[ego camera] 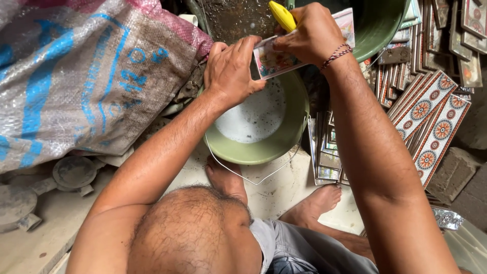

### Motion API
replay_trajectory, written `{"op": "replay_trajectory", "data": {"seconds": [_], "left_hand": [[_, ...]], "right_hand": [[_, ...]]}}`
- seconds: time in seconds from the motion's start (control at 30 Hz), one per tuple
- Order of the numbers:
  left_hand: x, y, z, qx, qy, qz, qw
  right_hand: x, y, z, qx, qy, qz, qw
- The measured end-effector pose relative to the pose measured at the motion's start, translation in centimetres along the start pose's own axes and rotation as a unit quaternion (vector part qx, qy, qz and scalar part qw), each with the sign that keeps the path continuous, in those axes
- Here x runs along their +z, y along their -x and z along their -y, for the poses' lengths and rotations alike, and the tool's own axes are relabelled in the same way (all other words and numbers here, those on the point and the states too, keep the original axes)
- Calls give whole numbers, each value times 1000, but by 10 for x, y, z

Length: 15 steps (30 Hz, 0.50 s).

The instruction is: Cleaning decorative tiles by scrubbing them with a brush and soapy water before rinsing them in a bucket.

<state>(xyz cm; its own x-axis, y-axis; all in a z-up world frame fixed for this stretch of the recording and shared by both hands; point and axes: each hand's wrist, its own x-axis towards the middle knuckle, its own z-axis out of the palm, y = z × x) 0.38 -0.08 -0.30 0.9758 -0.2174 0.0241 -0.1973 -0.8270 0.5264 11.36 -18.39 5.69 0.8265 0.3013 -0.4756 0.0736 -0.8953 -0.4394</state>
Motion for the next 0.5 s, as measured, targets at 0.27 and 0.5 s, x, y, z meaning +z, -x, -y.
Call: {"op": "replay_trajectory", "data": {"seconds": [0.27,0.5], "left_hand": [[-1,-1,-1,3,0,1,1000],[3,-1,-1,-3,-13,-2,1000]], "right_hand": [[-1,3,-5,21,-9,-1,1000],[0,14,10,66,50,-29,996]]}}
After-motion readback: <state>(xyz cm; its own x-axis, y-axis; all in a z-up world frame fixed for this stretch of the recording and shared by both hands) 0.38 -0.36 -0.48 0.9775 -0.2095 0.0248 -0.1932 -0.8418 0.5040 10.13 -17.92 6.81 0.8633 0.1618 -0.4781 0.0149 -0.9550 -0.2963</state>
